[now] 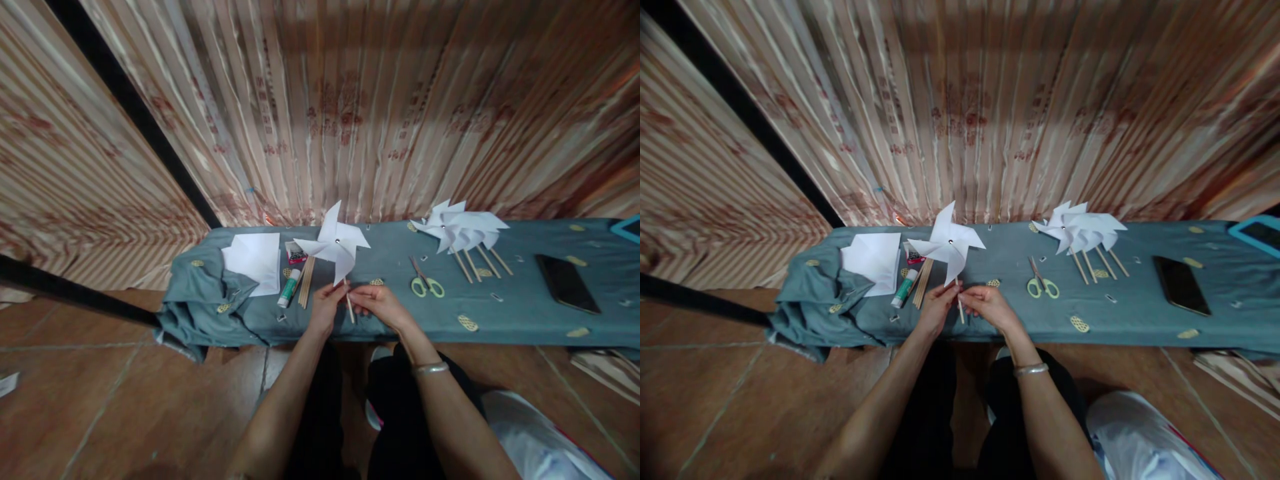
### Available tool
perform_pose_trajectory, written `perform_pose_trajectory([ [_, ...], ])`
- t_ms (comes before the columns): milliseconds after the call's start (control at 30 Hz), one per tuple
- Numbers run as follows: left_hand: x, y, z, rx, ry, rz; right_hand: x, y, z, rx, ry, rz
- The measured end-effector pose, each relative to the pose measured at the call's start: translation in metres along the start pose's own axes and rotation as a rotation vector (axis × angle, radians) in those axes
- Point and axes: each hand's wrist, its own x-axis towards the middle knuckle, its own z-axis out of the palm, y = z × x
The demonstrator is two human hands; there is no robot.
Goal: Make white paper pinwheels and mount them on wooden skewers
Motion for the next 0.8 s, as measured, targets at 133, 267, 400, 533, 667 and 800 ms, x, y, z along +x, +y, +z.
perform_pose_trajectory([
  [133,0.001,0.000,-0.002,0.062,0.015,0.001,0.003,-0.002,-0.026,0.016,0.219,-0.057],
  [267,0.001,-0.004,-0.005,0.101,0.010,0.002,0.013,0.000,-0.049,0.065,0.521,-0.193],
  [400,0.000,-0.006,-0.006,0.157,-0.032,0.013,0.027,0.004,-0.060,0.060,0.736,-0.320],
  [533,-0.001,-0.005,-0.007,0.253,-0.102,0.015,0.041,0.007,-0.066,0.015,0.756,-0.433],
  [667,-0.001,-0.004,-0.008,0.278,-0.133,-0.004,0.046,0.009,-0.066,0.018,0.693,-0.433],
  [800,0.000,-0.005,-0.009,0.313,-0.151,-0.008,0.044,0.006,-0.064,-0.021,0.628,-0.365],
])
